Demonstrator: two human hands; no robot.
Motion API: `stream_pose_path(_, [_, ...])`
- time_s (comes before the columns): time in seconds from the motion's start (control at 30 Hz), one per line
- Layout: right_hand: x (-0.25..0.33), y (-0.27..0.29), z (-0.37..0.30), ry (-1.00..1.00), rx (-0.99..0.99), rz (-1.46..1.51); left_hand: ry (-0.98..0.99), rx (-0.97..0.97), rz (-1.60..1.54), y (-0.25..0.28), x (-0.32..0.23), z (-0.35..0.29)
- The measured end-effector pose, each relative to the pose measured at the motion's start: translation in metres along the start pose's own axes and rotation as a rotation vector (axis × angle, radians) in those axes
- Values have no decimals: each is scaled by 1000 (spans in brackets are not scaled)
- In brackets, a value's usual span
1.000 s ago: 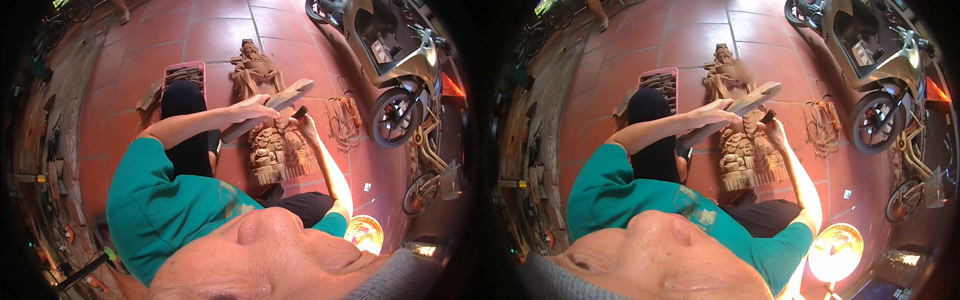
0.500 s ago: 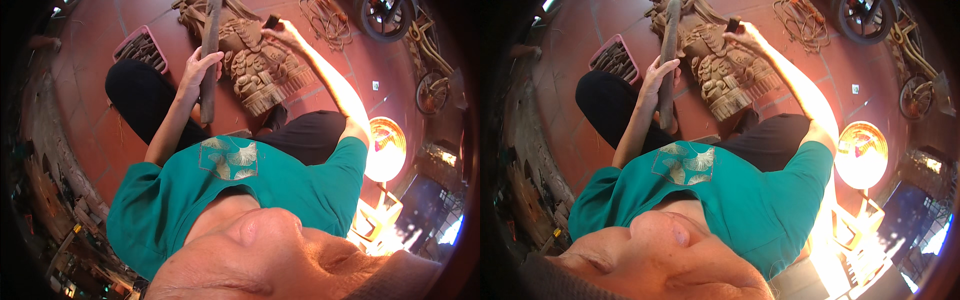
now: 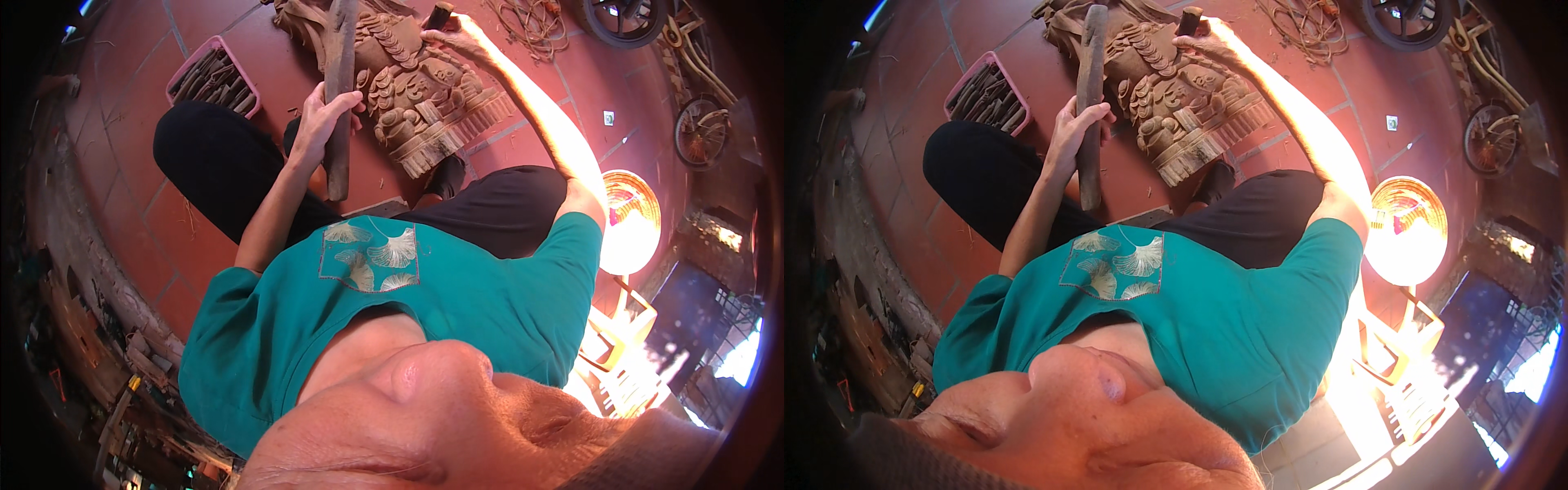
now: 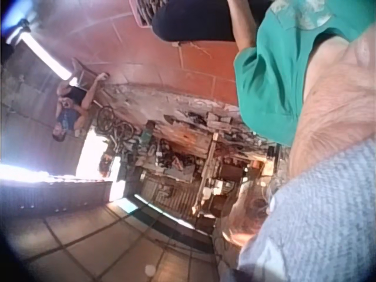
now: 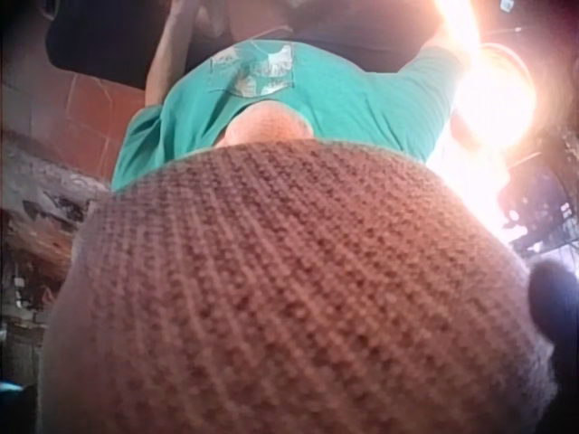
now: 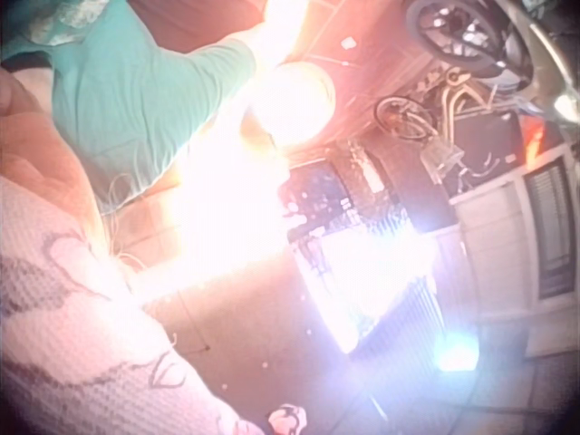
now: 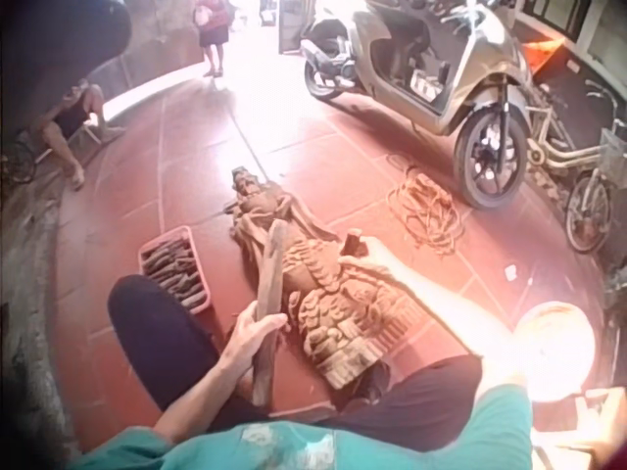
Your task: The person carves a wooden sculpture using a chisel and mallet. They repeatedly strike the chisel to shape the wood, occasionally rotating the piece to access different areas.
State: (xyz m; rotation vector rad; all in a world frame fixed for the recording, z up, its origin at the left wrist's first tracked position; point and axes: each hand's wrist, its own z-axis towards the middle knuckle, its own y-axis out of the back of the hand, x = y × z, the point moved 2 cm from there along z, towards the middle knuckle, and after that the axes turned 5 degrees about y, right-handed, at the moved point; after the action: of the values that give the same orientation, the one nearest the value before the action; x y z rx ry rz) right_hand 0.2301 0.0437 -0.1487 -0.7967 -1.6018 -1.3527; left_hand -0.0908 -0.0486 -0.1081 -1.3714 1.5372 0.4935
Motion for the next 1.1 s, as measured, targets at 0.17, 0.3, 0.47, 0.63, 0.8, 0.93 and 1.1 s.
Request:
stream_pose_path(0.17, [21,4,-6,28,19,-127,-8,-22,89,0,5,1])
stream_pose_path(0.3, [18,8,-5,15,14,-186,-24,-38,141,-4,4,1])
stream_pose_path(0.47, [-2,3,-5,29,-27,-231,-60,-45,218,-8,3,0])
stream_pose_path(0.63, [-2,-2,-10,6,-37,-216,-54,-30,243,-11,4,-1])
stream_pose_path(0.8, [6,0,-10,-12,-7,-257,-55,-20,254,-13,4,-1])
stream_pose_path(0.93, [-6,0,-11,61,-37,-239,-64,-8,296,-14,2,-2])
stream_pose_path(1.1, [9,-7,-15,73,-24,-317,-56,-2,323,-13,2,-4])
